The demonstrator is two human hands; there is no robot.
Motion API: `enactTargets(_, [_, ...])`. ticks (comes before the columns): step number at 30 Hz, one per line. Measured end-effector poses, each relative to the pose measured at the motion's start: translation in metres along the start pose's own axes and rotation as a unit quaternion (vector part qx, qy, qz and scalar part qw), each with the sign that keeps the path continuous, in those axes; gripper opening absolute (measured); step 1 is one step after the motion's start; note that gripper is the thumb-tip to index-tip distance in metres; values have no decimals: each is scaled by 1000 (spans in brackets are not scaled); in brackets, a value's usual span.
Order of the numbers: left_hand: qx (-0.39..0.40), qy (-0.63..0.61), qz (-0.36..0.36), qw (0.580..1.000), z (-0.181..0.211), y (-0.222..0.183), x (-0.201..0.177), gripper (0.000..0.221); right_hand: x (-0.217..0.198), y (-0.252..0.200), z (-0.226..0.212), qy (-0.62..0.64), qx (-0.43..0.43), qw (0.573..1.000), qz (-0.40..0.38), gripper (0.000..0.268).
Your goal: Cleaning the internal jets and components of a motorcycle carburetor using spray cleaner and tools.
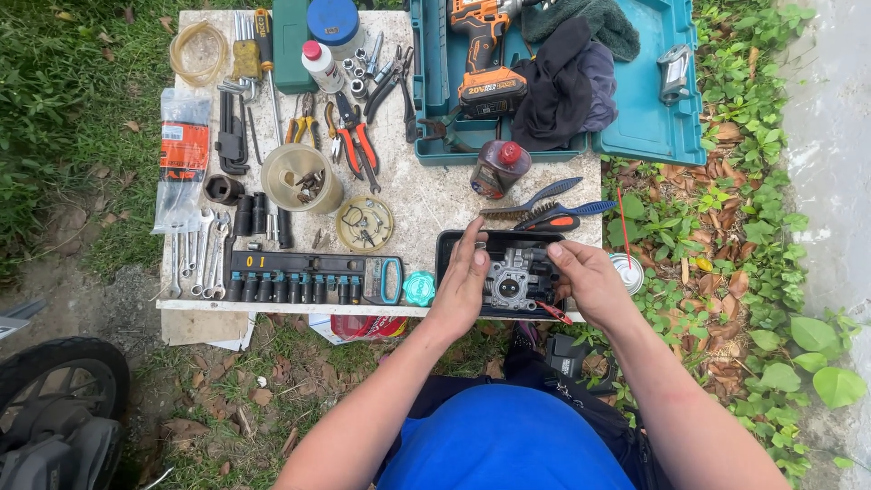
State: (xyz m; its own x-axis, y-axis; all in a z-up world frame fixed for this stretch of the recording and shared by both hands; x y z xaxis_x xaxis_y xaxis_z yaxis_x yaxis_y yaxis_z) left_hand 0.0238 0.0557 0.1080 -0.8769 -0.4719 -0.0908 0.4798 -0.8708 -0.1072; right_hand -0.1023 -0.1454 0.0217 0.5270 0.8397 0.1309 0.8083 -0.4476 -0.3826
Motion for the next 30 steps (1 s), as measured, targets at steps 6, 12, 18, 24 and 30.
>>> enactTargets(6, [64, 18, 37, 997, -31, 6, 2, 75, -18, 10, 18, -36, -18, 999, 0, 30])
enactTargets(12, [67, 48, 21, 996, -70, 18, -5, 64, 1, 17, 10, 66, 74, 995, 19, 35])
enactTargets(18, [78, 38, -12, 996, -98, 18, -15, 74, 0, 28, 13, 75, 177, 981, 22, 39])
enactTargets(24, [46, 21, -32, 998, -96, 10, -23, 72, 9, 23, 21, 82, 207, 975, 3, 42])
enactTargets(30, [-31, 46, 60, 997, -126, 6, -28, 70, -27, -66, -65, -437, -132, 860, 227, 49])
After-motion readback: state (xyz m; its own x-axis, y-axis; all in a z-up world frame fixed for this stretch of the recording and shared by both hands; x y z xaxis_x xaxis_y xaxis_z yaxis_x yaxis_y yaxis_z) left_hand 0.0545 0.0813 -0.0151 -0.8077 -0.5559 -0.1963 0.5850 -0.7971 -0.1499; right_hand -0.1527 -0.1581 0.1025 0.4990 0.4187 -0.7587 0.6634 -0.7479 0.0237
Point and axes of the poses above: each hand's wrist, its own y-axis towards the middle knuckle, its own x-axis out of the palm, z = x × y, the point moved 5 cm from there along y, towards the middle knuckle, and after that the axes turned 5 degrees about -z, right-handed, at the moved point
